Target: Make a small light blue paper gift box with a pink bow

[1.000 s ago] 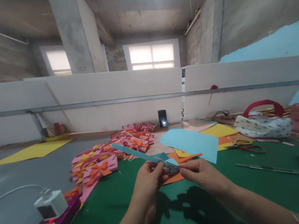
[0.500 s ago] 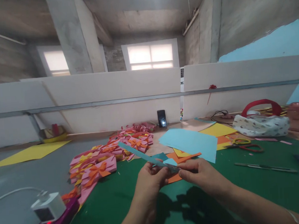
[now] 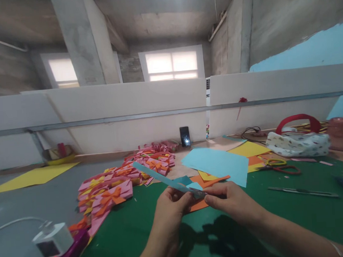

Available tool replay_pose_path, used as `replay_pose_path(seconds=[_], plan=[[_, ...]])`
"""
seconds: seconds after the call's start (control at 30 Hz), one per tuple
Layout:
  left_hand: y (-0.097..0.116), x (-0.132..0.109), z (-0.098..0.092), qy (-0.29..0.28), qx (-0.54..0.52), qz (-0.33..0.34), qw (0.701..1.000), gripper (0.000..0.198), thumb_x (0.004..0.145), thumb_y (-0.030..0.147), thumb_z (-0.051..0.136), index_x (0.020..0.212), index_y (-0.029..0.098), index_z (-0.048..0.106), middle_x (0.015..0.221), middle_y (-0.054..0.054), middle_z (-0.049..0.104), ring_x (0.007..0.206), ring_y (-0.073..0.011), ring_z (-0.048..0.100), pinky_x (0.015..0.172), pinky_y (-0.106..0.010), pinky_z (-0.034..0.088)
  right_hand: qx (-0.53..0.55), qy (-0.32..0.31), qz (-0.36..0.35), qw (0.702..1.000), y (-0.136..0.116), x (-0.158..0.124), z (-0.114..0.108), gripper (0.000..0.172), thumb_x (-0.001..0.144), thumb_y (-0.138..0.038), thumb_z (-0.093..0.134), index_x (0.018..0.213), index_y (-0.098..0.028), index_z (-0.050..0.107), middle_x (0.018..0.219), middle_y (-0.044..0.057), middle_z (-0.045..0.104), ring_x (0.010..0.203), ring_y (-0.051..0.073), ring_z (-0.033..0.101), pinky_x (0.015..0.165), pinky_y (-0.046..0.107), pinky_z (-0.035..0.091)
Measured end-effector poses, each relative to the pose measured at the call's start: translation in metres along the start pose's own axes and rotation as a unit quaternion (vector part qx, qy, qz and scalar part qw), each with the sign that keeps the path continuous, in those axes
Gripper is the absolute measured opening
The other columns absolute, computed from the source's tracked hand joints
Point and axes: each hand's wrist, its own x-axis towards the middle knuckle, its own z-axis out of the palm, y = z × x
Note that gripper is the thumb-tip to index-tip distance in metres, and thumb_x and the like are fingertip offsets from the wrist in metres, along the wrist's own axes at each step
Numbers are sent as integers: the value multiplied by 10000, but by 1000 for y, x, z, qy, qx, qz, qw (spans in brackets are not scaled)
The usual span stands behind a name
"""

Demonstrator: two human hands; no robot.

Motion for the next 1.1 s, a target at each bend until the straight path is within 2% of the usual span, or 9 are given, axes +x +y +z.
replay_pose_path(seconds=[0.23,0.5,0.7,0.93,1.1], plan=[[1,0,0,6,20,-16,1000,321,527,239,731,795,122,598,792,-113,691,777,-235,647,654,-294,469,4,0,8,1000,0,0,-1,284,772,-330,548,993,-222,691,734,24,682,758,179,555,709,281,423],[5,-4,2,-10,17,-29,999,275,519,191,720,762,123,609,740,-87,693,709,-188,637,601,-244,429,4,-1,-1,1000,-2,0,-1,309,768,-339,552,1017,-208,679,775,33,686,778,188,560,723,292,423],[4,-2,1,-11,28,-29,999,277,522,210,716,761,120,609,738,-87,685,715,-193,627,598,-250,418,-7,11,-3,1000,-1,-1,-1,292,760,-343,561,974,-202,700,809,28,689,783,191,563,721,284,420],[10,-8,6,-22,51,-32,998,176,491,159,706,608,132,577,567,-11,614,557,-104,531,503,-202,357,6,-1,-7,1000,-2,-1,-1,298,761,-357,556,974,-207,699,772,32,687,781,191,566,712,285,426],[10,-7,6,-27,52,-36,998,186,497,147,692,639,131,573,567,-3,598,531,-89,503,489,-198,351,1,-2,0,1000,0,-1,-1,289,773,-340,545,979,-208,698,725,28,676,751,178,557,700,281,423]])
